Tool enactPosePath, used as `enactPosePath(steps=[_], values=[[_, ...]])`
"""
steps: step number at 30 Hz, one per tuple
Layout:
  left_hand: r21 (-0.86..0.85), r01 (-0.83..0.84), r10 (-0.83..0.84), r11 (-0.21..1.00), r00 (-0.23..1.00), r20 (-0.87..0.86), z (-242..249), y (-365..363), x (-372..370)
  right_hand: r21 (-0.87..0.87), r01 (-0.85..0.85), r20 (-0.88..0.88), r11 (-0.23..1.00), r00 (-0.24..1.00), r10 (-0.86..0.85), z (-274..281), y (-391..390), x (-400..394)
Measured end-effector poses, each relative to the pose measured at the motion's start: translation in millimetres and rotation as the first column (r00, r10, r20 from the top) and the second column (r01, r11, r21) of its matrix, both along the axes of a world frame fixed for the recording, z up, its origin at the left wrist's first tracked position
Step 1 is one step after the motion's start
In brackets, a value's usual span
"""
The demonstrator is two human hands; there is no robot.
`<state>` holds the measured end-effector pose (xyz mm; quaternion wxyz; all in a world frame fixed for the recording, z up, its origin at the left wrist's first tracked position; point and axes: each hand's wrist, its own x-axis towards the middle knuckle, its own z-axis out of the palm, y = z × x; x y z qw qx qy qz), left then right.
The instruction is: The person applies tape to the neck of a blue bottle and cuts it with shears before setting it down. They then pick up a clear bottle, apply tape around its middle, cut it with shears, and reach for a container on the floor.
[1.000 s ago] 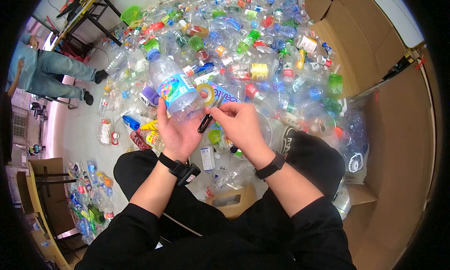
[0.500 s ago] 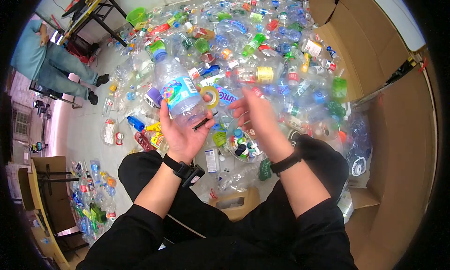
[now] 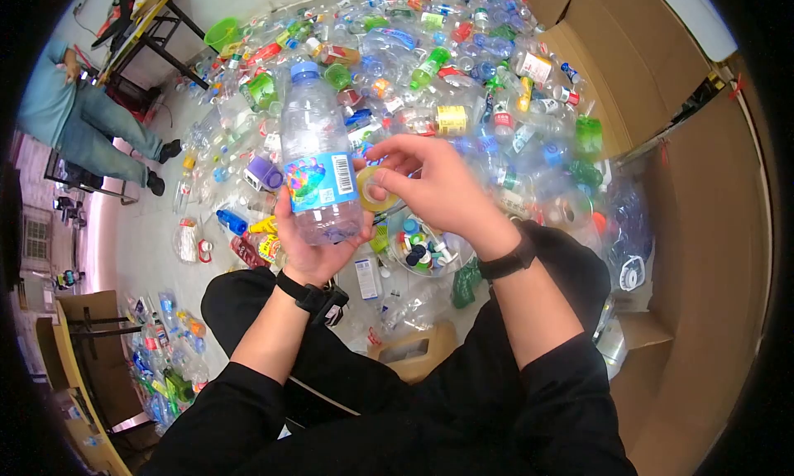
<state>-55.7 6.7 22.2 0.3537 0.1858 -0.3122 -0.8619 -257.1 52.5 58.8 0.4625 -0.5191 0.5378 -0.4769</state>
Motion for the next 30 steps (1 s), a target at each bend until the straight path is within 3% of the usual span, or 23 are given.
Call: enactPosePath(steps=[7,10,14,17,19,22,24,27,30], values=[[0.019,0.070,-0.066,0.997,0.984,-0.166,-6.9,-3.7,2.7,-0.057,0.096,0.106,0.994,0.990,-0.089,-2.1,1.9,-1.0],[0.091,0.039,-0.018,0.995,0.977,-0.215,-6.0,-3.3,1.4,-0.072,0.127,0.175,0.989,0.978,-0.113,-5.8,1.7,-0.7],[0.024,0.045,-0.039,0.999,0.977,-0.210,-5.6,-5.3,1.0,-0.044,0.142,0.216,0.989,0.968,-0.130,-7.1,1.8,0.2],[0.027,-0.029,0.032,0.999,0.990,-0.136,-4.6,-6.3,3.0,-0.092,0.194,0.089,0.977,0.978,-0.186,-6.4,-0.5,1.5],[-0.147,-0.012,0.009,0.989,1.000,-0.022,-2.6,-6.0,3.9,-0.080,0.188,0.089,0.979,0.979,-0.181,1.1,0.0,3.7],[-0.234,-0.012,0.037,0.972,0.994,0.104,-8.9,-0.3,6.8,-0.046,0.201,0.025,0.978,0.979,-0.200,0.9,0.9,6.9],[-0.244,0.007,0.019,0.970,0.994,0.107,-10.9,-1.1,6.8,-0.023,0.221,-0.039,0.975,0.974,-0.222,-1.2,1.3,7.0],[-0.259,0.017,0.014,0.966,0.993,0.115,-6.6,-0.8,3.4,0.017,0.243,0.049,0.970,0.969,-0.244,-2.9,-0.1,5.2],[-0.269,0.002,0.032,0.963,0.992,0.123,-4.8,0.1,0.6,0.023,0.273,-0.064,0.962,0.960,-0.271,-4.7,0.0,1.2]])
